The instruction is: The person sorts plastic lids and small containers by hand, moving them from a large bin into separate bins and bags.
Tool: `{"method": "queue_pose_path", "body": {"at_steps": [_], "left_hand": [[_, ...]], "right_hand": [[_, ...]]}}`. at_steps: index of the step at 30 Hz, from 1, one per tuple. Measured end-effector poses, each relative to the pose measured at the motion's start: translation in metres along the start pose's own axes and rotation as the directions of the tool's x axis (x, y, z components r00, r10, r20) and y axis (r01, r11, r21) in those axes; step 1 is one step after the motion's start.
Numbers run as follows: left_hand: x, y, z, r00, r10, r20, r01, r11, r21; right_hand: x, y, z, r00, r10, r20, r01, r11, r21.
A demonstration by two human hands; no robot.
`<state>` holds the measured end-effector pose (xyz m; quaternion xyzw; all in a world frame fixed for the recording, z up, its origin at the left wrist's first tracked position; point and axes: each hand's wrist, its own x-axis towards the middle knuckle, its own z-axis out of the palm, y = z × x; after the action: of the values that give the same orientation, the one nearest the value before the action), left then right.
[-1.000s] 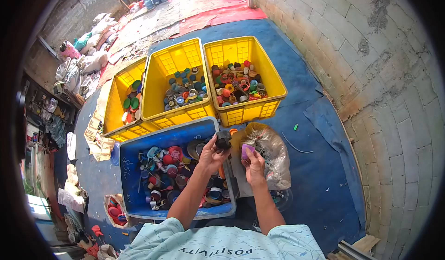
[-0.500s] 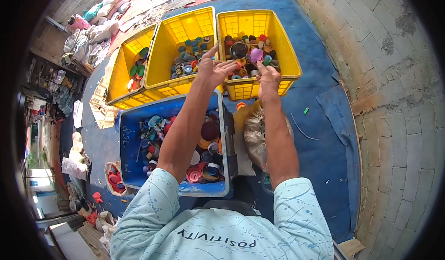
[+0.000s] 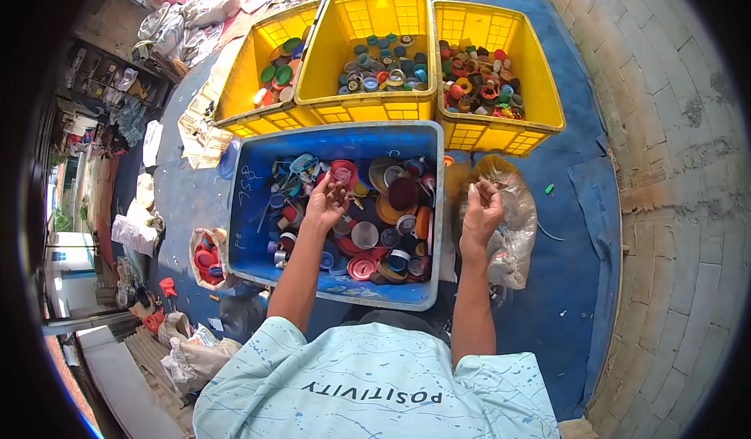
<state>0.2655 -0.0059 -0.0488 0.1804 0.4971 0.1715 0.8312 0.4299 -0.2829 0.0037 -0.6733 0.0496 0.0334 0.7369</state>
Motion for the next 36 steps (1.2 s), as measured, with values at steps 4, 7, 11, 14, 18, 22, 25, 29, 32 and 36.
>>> {"method": "queue_pose_path", "body": {"at_steps": [4,7,11,14,18,22,25,29,32,36], "left_hand": [[-0.003,0.02,-0.077,0.998,-0.024,-0.06,0.02,0.998,-0.067],[0.007,0.033,-0.129,0.996,-0.041,-0.081,0.029,0.989,-0.145],[0.02,0.048,-0.17,0.989,-0.068,-0.131,0.041,0.979,-0.202],[0.021,0.058,-0.189,0.99,-0.081,-0.116,0.047,0.963,-0.264],[0.013,0.07,-0.199,0.988,-0.115,-0.107,0.079,0.953,-0.294],[0.012,0.07,-0.215,0.988,-0.138,-0.073,0.115,0.958,-0.264],[0.01,0.067,-0.215,0.983,-0.147,-0.108,0.121,0.968,-0.221],[0.009,0.062,-0.212,0.983,-0.148,-0.108,0.125,0.973,-0.194],[0.004,0.058,-0.207,0.987,-0.123,-0.103,0.105,0.981,-0.166],[-0.005,0.057,-0.201,0.985,-0.131,-0.108,0.114,0.982,-0.149]], "right_hand": [[-0.059,0.004,0.048,0.971,-0.052,0.235,0.112,0.961,-0.251],[-0.089,0.034,0.089,0.867,0.053,0.496,0.212,0.861,-0.462],[-0.111,0.102,0.119,0.654,0.207,0.728,0.456,0.659,-0.598],[-0.12,0.136,0.126,0.581,0.348,0.736,0.502,0.558,-0.66],[-0.119,0.18,0.121,0.574,0.425,0.7,0.557,0.425,-0.714],[-0.124,0.183,0.126,0.571,0.438,0.694,0.564,0.405,-0.72],[-0.128,0.194,0.126,0.585,0.405,0.702,0.597,0.371,-0.711],[-0.13,0.203,0.128,0.593,0.523,0.612,0.54,0.304,-0.784],[-0.132,0.212,0.125,0.592,0.515,0.62,0.535,0.325,-0.78],[-0.138,0.204,0.129,0.593,0.496,0.634,0.51,0.377,-0.773]]}}
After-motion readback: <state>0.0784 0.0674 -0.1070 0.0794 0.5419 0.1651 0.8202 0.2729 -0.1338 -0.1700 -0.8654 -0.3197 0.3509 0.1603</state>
